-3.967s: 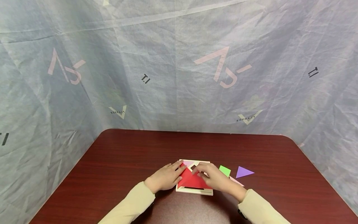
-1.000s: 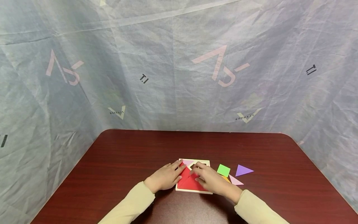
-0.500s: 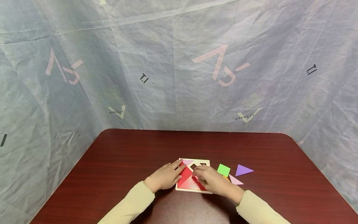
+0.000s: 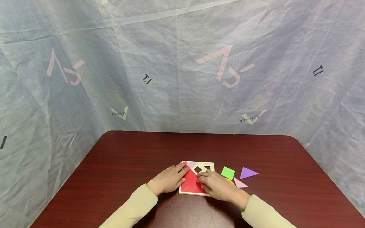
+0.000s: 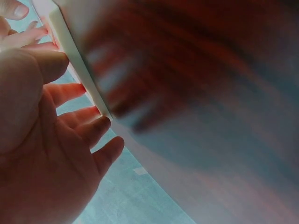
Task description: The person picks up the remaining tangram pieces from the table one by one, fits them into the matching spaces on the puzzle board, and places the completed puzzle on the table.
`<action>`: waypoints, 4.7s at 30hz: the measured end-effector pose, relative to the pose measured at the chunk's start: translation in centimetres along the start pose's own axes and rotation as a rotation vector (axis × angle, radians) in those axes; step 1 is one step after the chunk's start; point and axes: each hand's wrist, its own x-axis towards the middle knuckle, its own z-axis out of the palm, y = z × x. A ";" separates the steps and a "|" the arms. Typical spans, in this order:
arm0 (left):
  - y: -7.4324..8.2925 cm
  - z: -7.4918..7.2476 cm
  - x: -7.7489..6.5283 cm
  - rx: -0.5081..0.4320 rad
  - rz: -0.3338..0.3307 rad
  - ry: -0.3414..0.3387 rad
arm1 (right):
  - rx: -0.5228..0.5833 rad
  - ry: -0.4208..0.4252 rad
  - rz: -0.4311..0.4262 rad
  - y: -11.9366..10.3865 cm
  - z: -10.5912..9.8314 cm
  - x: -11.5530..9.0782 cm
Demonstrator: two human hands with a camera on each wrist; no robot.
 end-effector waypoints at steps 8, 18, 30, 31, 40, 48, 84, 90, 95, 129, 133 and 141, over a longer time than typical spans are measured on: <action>0.0 -0.1 0.1 -0.018 0.000 -0.009 | -0.014 -0.012 0.002 0.1 0.1 -0.2; 0.0 -0.1 0.0 -0.054 -0.009 -0.021 | 0.010 -0.016 0.008 0.0 0.1 -0.4; 0.0 -0.2 0.0 -0.039 0.000 -0.013 | 0.002 -0.025 0.017 -0.1 -0.2 -0.5; 0.0 -0.2 0.0 -0.037 0.001 -0.011 | 0.002 -0.018 0.017 -0.1 -0.2 -0.5; 0.0 -0.2 0.0 -0.008 0.011 -0.004 | 0.014 0.039 0.035 0.4 -0.6 -0.4; 0.0 -0.1 0.0 0.002 0.018 -0.002 | 0.028 0.051 0.076 1.1 -1.6 -1.1; -0.1 -0.1 -0.1 -0.001 0.028 0.018 | -0.091 0.143 0.124 4.6 -2.7 -5.8; -0.1 -0.2 -0.1 -0.003 0.026 0.018 | -0.084 0.135 0.113 4.5 -2.7 -6.1; -0.1 -0.1 -0.1 0.004 0.028 0.018 | -0.070 0.121 0.117 4.4 -2.8 -6.4; 0.2 -0.4 -0.1 0.007 0.016 0.013 | -0.069 0.053 0.149 4.5 -2.3 -6.8; 0.1 -0.3 -0.1 0.000 0.015 0.011 | -0.063 0.079 0.122 4.6 -2.2 -6.9; 0.1 -0.3 -0.1 0.000 0.019 0.013 | -0.013 0.074 0.084 4.6 -2.3 -6.9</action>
